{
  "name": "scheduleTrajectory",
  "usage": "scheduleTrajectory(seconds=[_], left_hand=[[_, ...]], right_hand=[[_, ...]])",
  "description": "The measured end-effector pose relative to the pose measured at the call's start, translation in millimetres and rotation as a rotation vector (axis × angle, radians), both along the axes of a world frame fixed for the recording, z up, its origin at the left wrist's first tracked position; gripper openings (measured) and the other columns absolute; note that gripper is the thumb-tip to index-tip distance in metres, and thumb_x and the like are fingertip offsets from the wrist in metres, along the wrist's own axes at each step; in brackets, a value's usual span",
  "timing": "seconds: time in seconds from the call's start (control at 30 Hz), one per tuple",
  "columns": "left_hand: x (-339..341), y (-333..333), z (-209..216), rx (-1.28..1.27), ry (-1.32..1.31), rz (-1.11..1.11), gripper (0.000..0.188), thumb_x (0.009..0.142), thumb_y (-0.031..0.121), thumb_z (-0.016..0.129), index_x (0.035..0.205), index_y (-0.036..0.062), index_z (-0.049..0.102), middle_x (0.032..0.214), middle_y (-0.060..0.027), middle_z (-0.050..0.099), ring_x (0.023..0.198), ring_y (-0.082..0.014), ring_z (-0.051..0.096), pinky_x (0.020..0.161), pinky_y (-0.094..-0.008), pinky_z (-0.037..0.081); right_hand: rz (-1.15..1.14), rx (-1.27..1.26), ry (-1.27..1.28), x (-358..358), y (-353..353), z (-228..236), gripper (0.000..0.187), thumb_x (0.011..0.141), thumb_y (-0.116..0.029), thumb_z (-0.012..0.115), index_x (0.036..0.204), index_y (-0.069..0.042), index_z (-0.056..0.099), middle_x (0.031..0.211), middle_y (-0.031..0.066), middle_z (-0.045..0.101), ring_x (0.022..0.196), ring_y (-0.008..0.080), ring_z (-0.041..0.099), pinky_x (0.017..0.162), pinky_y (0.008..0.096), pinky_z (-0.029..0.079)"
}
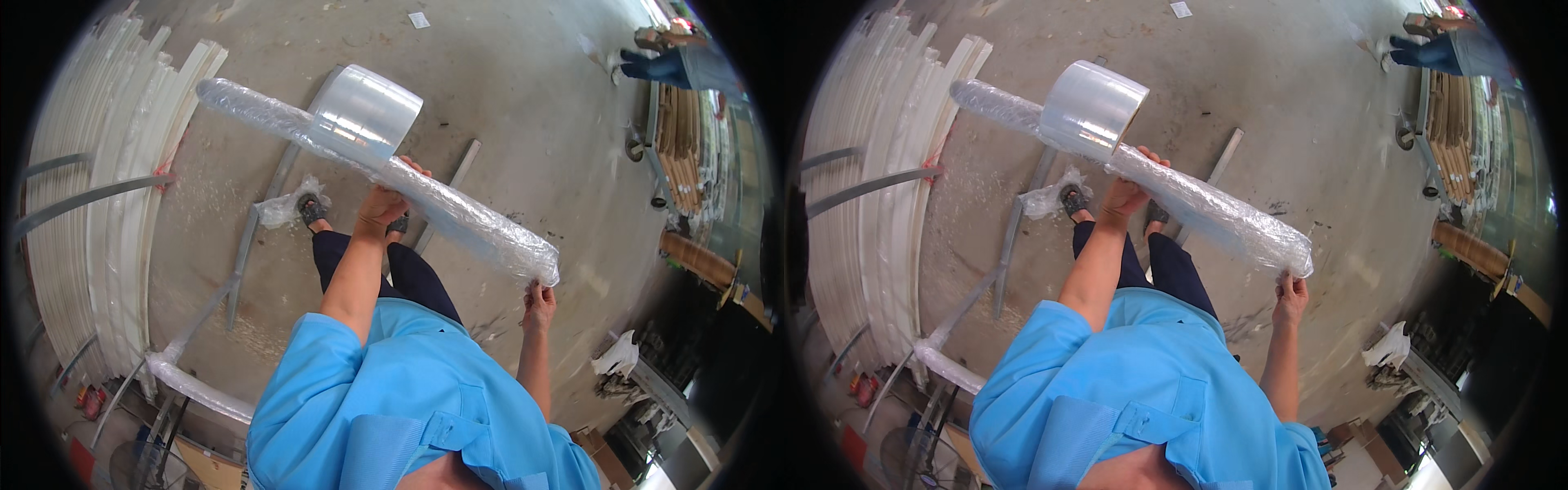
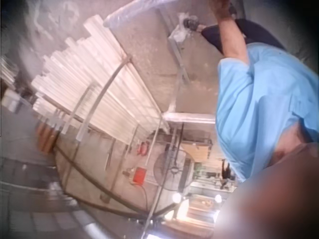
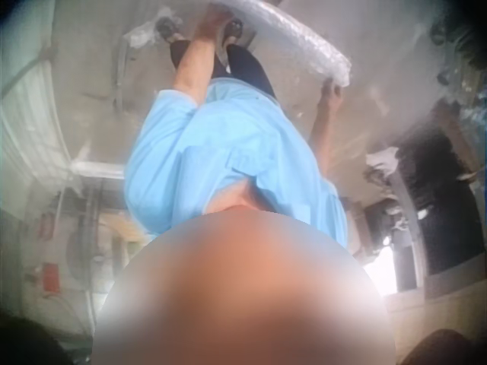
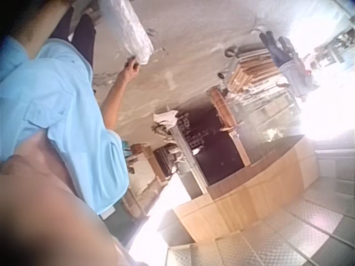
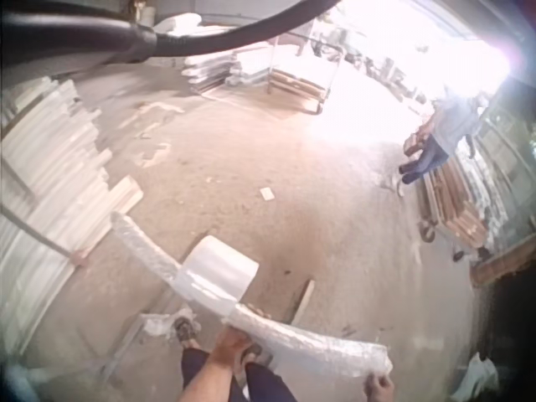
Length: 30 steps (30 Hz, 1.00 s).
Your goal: The person picks up a roll of bubble wrap and wraps it around a long metal frame. They then use a roll of clear plastic wrap to cover the bubble-wrapped frame, rolling it tightly along the length of the frame.
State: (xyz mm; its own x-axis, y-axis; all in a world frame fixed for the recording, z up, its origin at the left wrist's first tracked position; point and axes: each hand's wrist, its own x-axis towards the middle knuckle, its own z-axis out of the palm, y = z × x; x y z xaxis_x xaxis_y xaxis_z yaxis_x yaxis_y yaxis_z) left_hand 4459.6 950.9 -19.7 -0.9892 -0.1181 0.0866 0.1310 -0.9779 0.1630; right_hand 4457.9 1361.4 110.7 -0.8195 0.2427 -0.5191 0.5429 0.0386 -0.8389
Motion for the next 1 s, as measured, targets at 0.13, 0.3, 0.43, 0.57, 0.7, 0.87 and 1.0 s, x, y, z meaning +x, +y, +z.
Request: scheduleTrajectory(seconds=[0.13,0.3,0.43,0.57,0.7,0.87,1.0], left_hand=[[1,1,3,-0.008,0.022,0.011,0.07,0.074,0.006,0.083,0.136,0.0151,0.051,0.13,-0.005,0.058,0.134,-0.031,0.046,0.117,-0.0477,0.032],[3,1,7,0.028,0.005,-0.026,0.063,0.076,0.001,0.078,0.133,0.0131,0.053,0.128,-0.006,0.058,0.134,-0.0308,0.046,0.116,-0.0482,0.034],[4,-4,11,-0.005,-0.038,-0.05,0.059,0.074,-0.008,0.073,0.127,0.0107,0.057,0.125,-0.0067,0.06,0.129,-0.0313,0.051,0.113,-0.0484,0.037],[3,-9,14,-0.013,0.032,-0.082,0.052,0.079,-0.005,0.073,0.125,0.0104,0.057,0.126,-0.0053,0.057,0.132,-0.0286,0.048,0.116,-0.0468,0.033],[4,-9,17,-0.028,-0.026,-0.077,0.052,0.077,-0.006,0.074,0.123,0.0112,0.058,0.124,-0.0045,0.058,0.13,-0.0278,0.049,0.114,-0.0463,0.035],[8,0,14,-0.033,-0.179,-0.078,0.052,0.076,-0.005,0.076,0.122,0.0126,0.059,0.121,-0.0038,0.058,0.128,-0.0277,0.051,0.112,-0.0456,0.038],[5,6,0,0.006,-0.063,-0.028,0.05,0.077,-0.004,0.074,0.123,0.0123,0.059,0.121,-0.0052,0.058,0.126,-0.0264,0.052,0.11,-0.0439,0.039]], right_hand=[[0.019,0.049,0.011,2,2,0,0.009,0.092,-0.015,0.071,0.094,-0.009,0.065,0.083,-0.0033,0.063,0.07,0.005,0.055,0.056,0.0204,0.036],[0.04,0.108,-0.007,5,9,-17,0.012,0.093,-0.02,0.071,0.096,-0.009,0.066,0.084,-0.0034,0.064,0.072,0.0057,0.057,0.057,0.0209,0.037],[0.135,0.213,-0.142,-10,3,4,0.023,0.089,-0.029,0.075,0.097,-0.009,0.067,0.078,-0.0002,0.067,0.067,0.0111,0.06,0.058,0.0257,0.044],[1.401,1.323,-0.49,-71,-29,102,0.036,0.08,-0.028,0.081,0.108,-0.01,0.067,0.072,0.0058,0.069,0.063,0.0146,0.065,0.058,0.0292,0.049],[1.204,1.07,0.324,-141,-156,148,0.065,0.063,-0.023,0.09,0.12,-0.012,0.062,0.069,0.008,0.065,0.065,0.0242,0.063,0.066,0.0341,0.052],[1.367,0.634,0.976,-167,-347,86,0.092,0.063,-0.014,0.088,0.144,-0.018,0.046,0.142,0.0118,0.053,0.12,0.0299,0.06,0.096,0.0389,0.054],[1.35,0.448,1.028,-162,-408,62,0.075,0.068,-0.01,0.082,0.138,-0.017,0.054,0.128,0.0098,0.064,0.107,0.0292,0.067,0.087,0.0366,0.058]])
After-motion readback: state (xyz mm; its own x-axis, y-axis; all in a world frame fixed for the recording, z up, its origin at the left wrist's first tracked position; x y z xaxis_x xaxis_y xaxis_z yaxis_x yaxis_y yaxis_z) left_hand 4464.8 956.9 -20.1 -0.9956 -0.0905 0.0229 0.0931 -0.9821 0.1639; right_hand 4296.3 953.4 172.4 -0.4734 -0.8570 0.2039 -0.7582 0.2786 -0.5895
